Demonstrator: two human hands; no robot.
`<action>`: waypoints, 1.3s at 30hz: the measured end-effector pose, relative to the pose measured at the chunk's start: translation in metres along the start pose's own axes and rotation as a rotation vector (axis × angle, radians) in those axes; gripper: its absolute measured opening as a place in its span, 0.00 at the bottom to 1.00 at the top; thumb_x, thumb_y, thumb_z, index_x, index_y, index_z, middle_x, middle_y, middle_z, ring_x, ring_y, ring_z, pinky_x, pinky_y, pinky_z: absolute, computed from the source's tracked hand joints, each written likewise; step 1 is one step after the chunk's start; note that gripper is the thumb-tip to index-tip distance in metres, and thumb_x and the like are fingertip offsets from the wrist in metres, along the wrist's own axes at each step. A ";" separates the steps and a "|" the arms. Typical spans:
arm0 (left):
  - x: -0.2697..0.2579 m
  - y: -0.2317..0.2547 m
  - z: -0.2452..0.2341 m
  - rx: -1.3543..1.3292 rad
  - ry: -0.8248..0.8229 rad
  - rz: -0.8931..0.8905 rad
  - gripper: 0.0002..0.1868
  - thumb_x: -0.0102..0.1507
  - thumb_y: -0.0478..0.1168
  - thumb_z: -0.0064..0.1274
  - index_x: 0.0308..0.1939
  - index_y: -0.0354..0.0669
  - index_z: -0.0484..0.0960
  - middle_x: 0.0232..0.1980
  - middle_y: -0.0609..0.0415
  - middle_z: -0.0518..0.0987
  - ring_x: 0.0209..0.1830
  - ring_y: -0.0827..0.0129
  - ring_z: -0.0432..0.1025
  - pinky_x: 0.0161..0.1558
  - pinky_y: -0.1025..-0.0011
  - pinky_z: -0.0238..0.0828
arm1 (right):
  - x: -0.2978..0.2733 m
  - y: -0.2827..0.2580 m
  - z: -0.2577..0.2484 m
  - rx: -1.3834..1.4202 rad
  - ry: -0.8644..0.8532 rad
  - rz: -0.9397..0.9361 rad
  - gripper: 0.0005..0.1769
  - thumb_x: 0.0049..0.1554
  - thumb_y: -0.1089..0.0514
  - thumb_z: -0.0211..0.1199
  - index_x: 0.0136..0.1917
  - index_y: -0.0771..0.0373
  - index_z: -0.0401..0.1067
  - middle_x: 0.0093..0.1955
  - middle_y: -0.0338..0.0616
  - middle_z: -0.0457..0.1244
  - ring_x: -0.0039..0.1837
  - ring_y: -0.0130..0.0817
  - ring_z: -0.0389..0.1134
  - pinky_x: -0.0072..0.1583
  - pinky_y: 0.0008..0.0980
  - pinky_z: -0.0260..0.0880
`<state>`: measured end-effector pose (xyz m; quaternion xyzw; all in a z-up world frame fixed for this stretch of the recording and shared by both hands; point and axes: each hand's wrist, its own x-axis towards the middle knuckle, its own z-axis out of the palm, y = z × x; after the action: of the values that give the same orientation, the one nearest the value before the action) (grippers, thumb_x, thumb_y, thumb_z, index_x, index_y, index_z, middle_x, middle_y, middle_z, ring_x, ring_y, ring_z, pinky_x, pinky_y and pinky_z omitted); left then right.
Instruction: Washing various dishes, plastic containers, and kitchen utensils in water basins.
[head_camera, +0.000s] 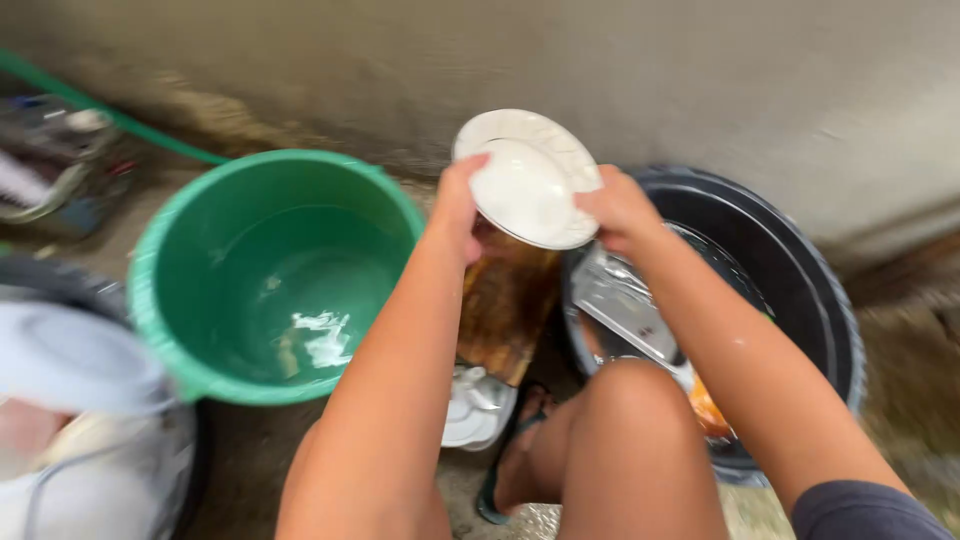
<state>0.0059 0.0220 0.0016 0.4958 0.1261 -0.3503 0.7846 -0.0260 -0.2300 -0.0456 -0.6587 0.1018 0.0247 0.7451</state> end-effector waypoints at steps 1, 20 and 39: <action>-0.004 0.009 -0.027 -0.017 0.024 0.018 0.39 0.55 0.63 0.52 0.65 0.46 0.75 0.63 0.41 0.78 0.60 0.46 0.74 0.54 0.36 0.69 | 0.013 0.008 0.033 -0.005 -0.034 0.002 0.27 0.50 0.71 0.61 0.64 0.75 0.67 0.57 0.56 0.68 0.56 0.44 0.73 0.56 0.43 0.78; -0.013 -0.031 -0.384 -0.135 0.647 0.525 0.29 0.61 0.27 0.40 0.65 0.49 0.80 0.59 0.49 0.82 0.56 0.57 0.76 0.56 0.61 0.73 | 0.038 0.138 0.363 -1.735 -0.812 -0.634 0.41 0.63 0.34 0.47 0.82 0.53 0.47 0.87 0.42 0.32 0.86 0.48 0.30 0.74 0.70 0.37; 0.002 -0.039 -0.387 -0.396 0.519 0.449 0.26 0.67 0.36 0.40 0.71 0.47 0.70 0.65 0.47 0.76 0.61 0.54 0.72 0.59 0.53 0.70 | 0.052 0.156 0.381 -1.695 -0.790 -0.246 0.43 0.59 0.33 0.38 0.83 0.46 0.41 0.89 0.38 0.29 0.86 0.43 0.28 0.69 0.79 0.20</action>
<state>0.0396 0.3463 -0.2109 0.4223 0.2735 -0.0020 0.8642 0.0435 0.1615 -0.1653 -0.9312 -0.2801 0.2333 -0.0045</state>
